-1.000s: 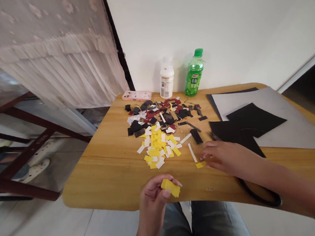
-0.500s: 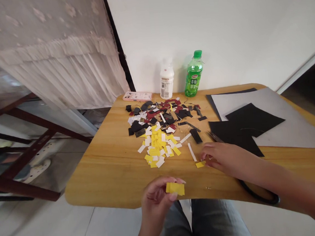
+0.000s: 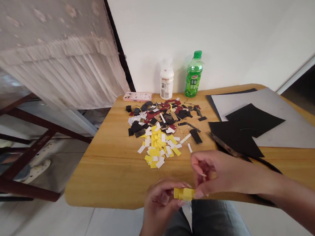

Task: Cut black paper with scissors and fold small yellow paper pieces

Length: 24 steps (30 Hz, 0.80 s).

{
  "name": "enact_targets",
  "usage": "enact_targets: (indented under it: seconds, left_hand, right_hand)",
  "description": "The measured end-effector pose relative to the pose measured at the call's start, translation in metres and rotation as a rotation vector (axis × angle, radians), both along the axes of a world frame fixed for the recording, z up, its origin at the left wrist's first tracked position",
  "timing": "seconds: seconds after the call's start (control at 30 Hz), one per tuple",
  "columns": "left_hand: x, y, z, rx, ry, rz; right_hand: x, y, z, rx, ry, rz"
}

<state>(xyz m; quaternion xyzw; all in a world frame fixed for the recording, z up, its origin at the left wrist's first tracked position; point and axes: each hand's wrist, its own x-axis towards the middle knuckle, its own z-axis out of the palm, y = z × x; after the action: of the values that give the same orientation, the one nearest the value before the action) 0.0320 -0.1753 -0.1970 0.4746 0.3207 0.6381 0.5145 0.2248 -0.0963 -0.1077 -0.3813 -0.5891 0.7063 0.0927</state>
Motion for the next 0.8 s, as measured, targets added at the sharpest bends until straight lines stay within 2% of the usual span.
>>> enact_targets:
  seconds: [0.13, 0.33, 0.53, 0.8]
  left_hand:
    - [-0.003, 0.002, 0.007, 0.02, 0.011, -0.022]
    - [-0.003, 0.003, 0.011, 0.028, 0.077, -0.048]
    - [-0.004, 0.0, 0.008, -0.006, 0.155, -0.043]
    - [-0.007, -0.002, 0.004, 0.034, 0.085, -0.148]
  right_hand:
    - [-0.013, 0.005, -0.008, -0.051, 0.016, 0.077]
    - [-0.01, 0.011, -0.01, -0.071, -0.024, 0.139]
    - [-0.014, 0.014, -0.008, -0.169, -0.025, 0.176]
    - [-0.018, 0.014, -0.007, -0.148, -0.047, 0.202]
